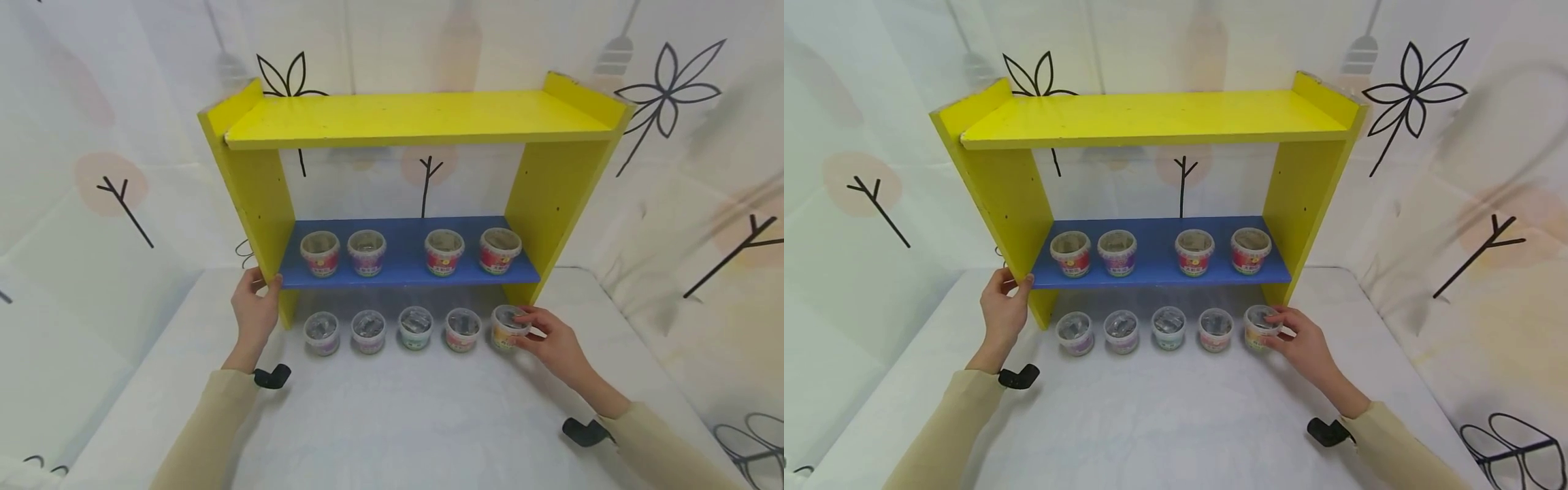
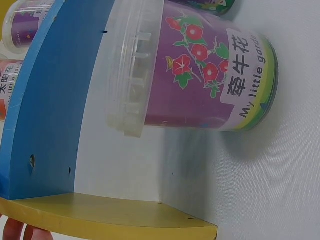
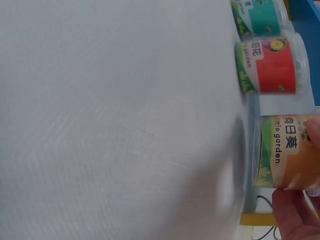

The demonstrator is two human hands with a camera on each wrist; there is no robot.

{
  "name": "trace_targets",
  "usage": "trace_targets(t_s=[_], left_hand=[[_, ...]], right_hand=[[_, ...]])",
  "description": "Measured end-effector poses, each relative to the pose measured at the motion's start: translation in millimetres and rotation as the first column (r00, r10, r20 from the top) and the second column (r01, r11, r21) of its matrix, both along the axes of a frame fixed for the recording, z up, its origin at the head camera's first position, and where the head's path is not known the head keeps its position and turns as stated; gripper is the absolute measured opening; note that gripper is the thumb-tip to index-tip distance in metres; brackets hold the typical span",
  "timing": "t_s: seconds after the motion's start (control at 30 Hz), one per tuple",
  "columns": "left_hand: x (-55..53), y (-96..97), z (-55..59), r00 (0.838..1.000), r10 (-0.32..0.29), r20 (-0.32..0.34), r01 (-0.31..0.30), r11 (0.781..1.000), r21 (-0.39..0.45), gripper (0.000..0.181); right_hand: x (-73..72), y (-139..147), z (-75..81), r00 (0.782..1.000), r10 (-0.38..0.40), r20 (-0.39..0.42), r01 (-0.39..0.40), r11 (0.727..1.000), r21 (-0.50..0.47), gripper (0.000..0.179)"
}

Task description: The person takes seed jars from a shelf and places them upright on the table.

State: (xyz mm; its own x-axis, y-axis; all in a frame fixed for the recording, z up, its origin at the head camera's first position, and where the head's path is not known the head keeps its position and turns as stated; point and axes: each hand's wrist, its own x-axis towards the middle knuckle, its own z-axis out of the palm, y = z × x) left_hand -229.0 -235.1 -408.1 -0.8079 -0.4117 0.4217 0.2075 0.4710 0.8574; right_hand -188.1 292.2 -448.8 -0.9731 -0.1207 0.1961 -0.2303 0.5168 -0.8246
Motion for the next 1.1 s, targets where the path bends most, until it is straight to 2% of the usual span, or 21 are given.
trace_targets(t_s=[0.27, 0.4, 0.57, 0.83, 1.1], left_hand=[[0.1, 1.2, 1.9, 1.000, -0.003, -0.002, 0.003, 1.000, 0.002, 0.035], [-2.6, -0.5, 0.1, 1.000, -0.002, -0.013, 0.002, 1.000, -0.001, 0.036], [-3.0, -1.8, -2.6, 1.000, 0.005, 0.008, -0.005, 1.000, 0.000, 0.037], [-2.4, -2.1, -2.0, 1.000, 0.016, 0.020, -0.016, 1.000, 0.010, 0.036], [-2.3, -1.3, -0.7, 1.000, 0.009, 0.020, -0.010, 1.000, 0.010, 0.037]], right_hand=[[-7.2, 2.9, -16.5, 1.000, -0.022, -0.018, 0.022, 1.000, -0.002, 0.036], [-8.3, 3.3, -19.8, 0.999, -0.023, -0.030, 0.023, 1.000, 0.001, 0.037], [-7.3, 4.3, -22.5, 0.999, -0.021, -0.028, 0.022, 0.999, 0.033, 0.037], [-3.2, 3.7, -17.2, 0.999, -0.027, 0.020, 0.027, 1.000, 0.006, 0.041], [1.7, 7.5, -9.9, 0.999, -0.041, -0.030, 0.042, 0.999, 0.016, 0.043]])
